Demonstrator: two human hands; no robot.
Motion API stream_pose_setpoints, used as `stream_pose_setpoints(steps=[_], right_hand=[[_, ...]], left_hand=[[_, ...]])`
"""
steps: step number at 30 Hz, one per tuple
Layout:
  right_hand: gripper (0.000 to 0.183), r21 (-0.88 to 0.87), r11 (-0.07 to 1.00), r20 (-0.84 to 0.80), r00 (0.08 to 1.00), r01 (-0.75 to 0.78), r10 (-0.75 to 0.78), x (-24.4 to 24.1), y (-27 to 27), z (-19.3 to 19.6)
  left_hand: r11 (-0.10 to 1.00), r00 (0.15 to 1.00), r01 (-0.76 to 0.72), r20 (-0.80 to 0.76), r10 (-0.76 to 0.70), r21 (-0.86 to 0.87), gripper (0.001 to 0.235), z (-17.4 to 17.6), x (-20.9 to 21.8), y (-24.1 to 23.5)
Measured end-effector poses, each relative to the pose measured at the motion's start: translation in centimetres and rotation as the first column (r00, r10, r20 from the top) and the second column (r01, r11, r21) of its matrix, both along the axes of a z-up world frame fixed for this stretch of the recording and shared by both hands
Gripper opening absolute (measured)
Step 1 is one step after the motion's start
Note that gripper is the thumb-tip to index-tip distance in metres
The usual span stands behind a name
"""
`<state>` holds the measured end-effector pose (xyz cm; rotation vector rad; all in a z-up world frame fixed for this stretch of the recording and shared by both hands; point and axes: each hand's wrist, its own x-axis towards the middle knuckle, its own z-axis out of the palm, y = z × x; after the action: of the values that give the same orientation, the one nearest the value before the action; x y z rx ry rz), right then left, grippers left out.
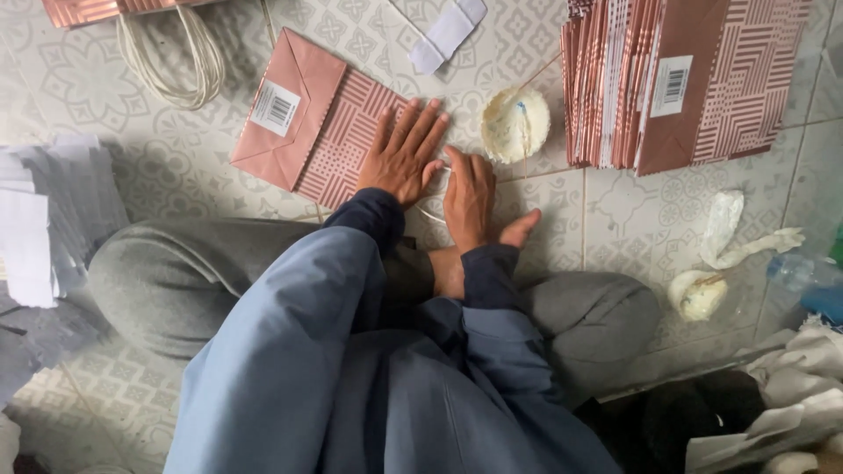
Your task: The person sits on the floor and assembles patterned paper gift bags. They attach white rope handles to the bags using a small wooden stick to apply adhesive from a bowl, then affix a white rectangular label to the front of each bag.
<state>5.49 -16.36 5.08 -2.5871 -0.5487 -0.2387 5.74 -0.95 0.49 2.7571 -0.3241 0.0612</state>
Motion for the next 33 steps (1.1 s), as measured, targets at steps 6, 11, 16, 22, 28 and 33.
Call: stream_pose_setpoints(steps=[6,11,16,22,28,33], right_hand=[[0.03,0.038,0.999,0.049,0.999,-0.014,0.012,-0.5,-0.1,0.2],[0.025,0.106,0.994,0.031,0.999,-0.021,0.018,-1.8,-1.5,-1.3],[0.025,0.115,0.992,0.025,0.998,-0.052,0.049,-1.5,-2.7,-2.5],[0.018,-0.085,0.995,-0.011,0.999,-0.042,0.042,-1.4,-3.0,-1.1],[0.03,-0.056,0.997,-0.058,0.997,-0.06,0.056,-0.6,-3.3,0.6],[0.041,0.234,0.945,-0.018,0.971,-0.229,0.24,-0.7,-1.6,7.4]], left_hand=[[1.0,0.995,-0.008,0.1,0.007,0.002,0.072,-1.4,-0.6,-0.3],[0.999,0.998,0.014,0.06,-0.012,-0.03,0.065,-4.3,-0.2,-0.2],[0.997,0.972,0.017,0.237,0.0,-0.069,0.062,-5.7,2.9,2.6],[0.992,0.984,0.043,0.164,-0.062,0.115,0.034,-4.3,6.7,3.1],[0.968,0.966,0.251,0.068,-0.251,0.008,0.012,1.8,7.9,4.8],[0.945,0.869,0.326,0.392,-0.301,0.003,0.01,11.6,4.0,6.7]])
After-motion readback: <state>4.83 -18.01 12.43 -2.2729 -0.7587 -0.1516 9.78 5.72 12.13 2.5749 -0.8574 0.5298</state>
